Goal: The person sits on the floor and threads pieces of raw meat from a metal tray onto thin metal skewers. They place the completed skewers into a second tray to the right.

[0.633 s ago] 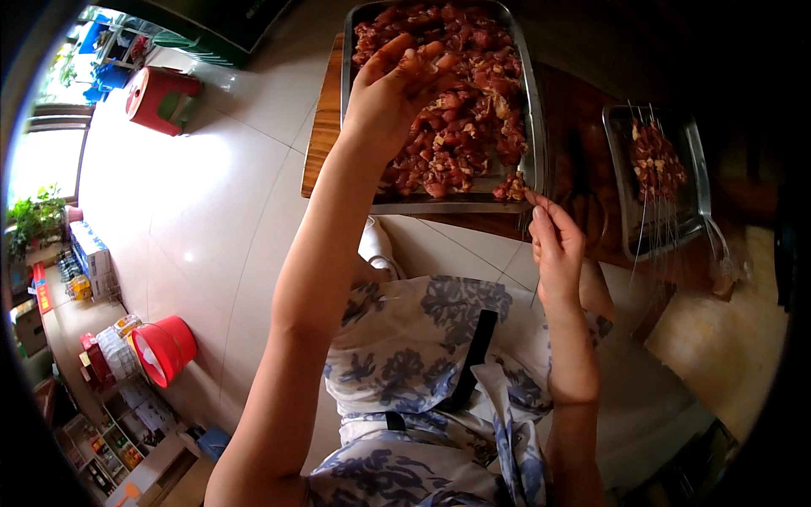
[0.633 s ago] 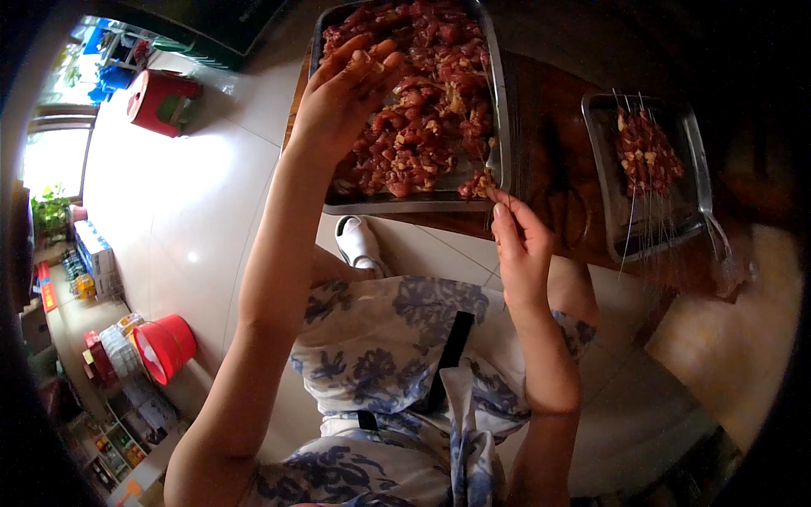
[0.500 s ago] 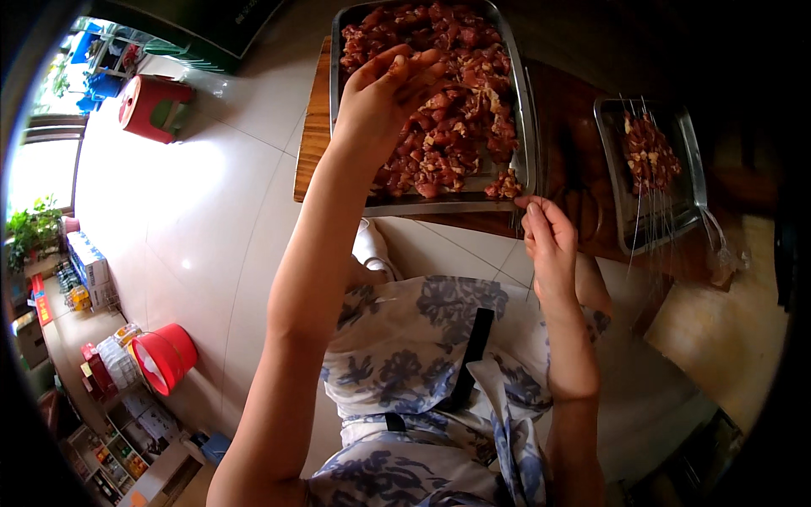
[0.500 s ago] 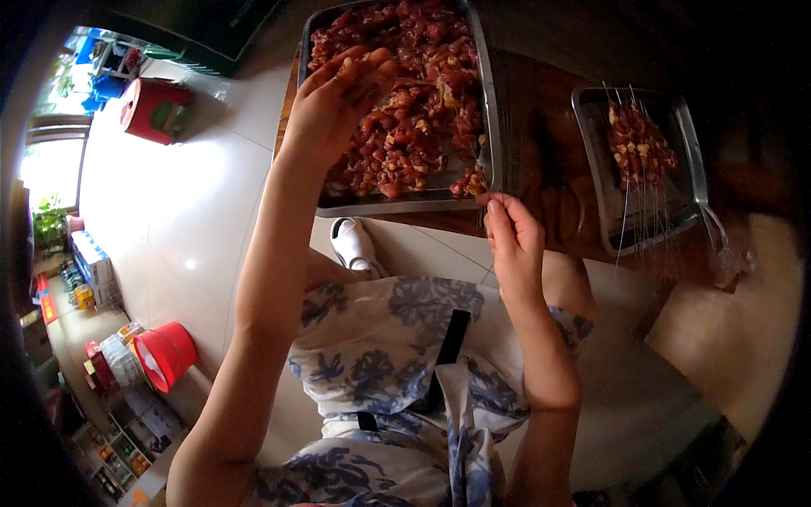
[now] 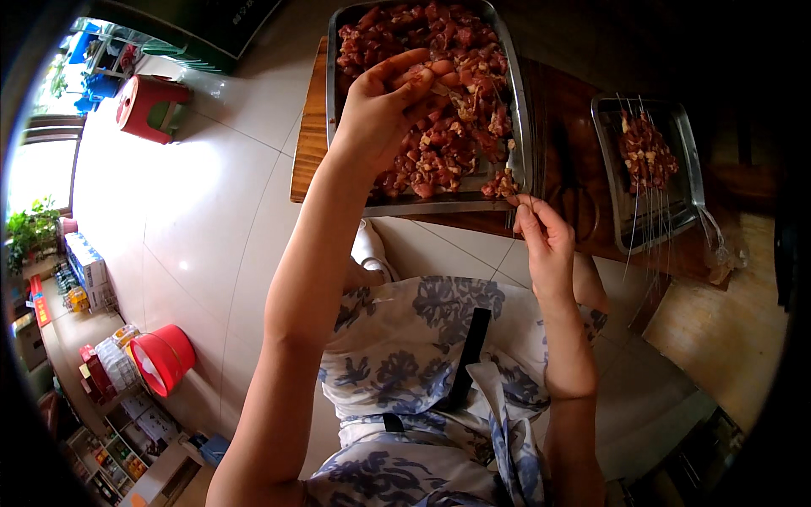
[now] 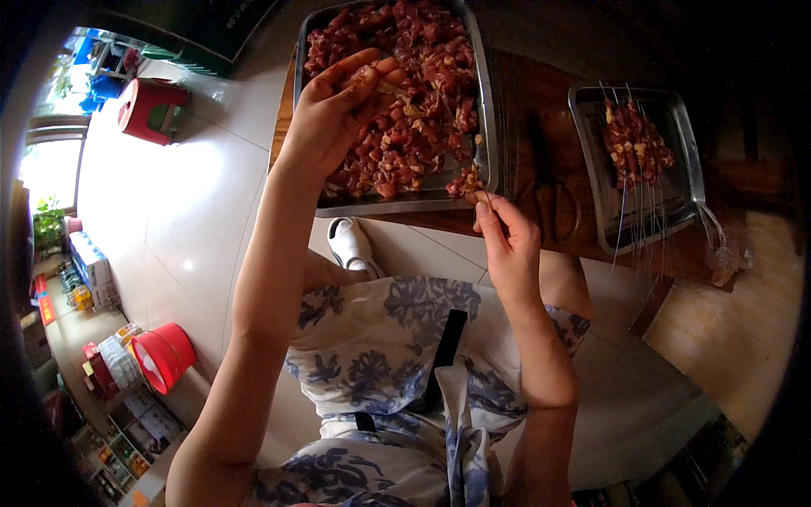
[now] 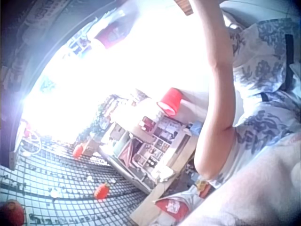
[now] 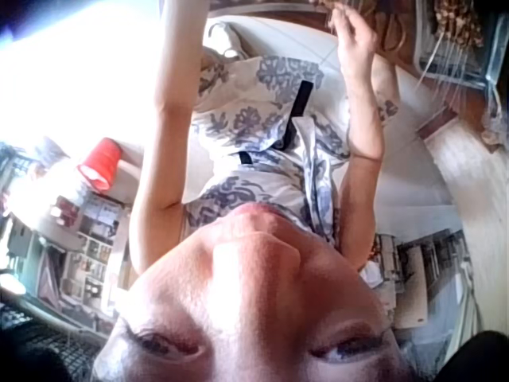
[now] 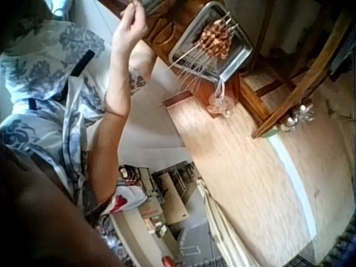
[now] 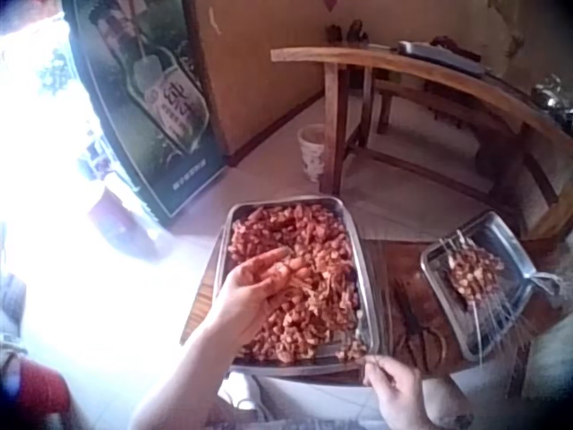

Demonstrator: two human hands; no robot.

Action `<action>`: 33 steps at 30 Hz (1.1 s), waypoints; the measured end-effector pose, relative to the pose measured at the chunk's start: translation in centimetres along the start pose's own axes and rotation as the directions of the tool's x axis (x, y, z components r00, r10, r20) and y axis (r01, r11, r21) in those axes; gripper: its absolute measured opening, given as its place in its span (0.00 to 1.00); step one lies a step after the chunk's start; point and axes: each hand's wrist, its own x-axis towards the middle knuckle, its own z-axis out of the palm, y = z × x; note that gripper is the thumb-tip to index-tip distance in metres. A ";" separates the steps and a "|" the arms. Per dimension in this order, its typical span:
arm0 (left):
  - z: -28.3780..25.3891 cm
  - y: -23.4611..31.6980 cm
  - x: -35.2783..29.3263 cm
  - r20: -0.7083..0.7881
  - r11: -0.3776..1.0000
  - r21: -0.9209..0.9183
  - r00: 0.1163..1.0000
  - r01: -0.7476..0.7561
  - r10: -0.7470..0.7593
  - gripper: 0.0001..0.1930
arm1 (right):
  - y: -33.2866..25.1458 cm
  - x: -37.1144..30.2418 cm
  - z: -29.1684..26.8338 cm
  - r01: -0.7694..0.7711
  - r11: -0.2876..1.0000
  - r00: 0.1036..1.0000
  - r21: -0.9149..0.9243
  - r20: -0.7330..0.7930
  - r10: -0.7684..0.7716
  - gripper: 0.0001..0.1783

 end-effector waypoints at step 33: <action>2.0 -3.3 -1.6 0.095 0.937 0.338 0.993 -0.092 0.063 0.17 | -0.4 -0.4 1.2 0.041 0.999 0.998 -0.028 -0.055 -0.043 0.10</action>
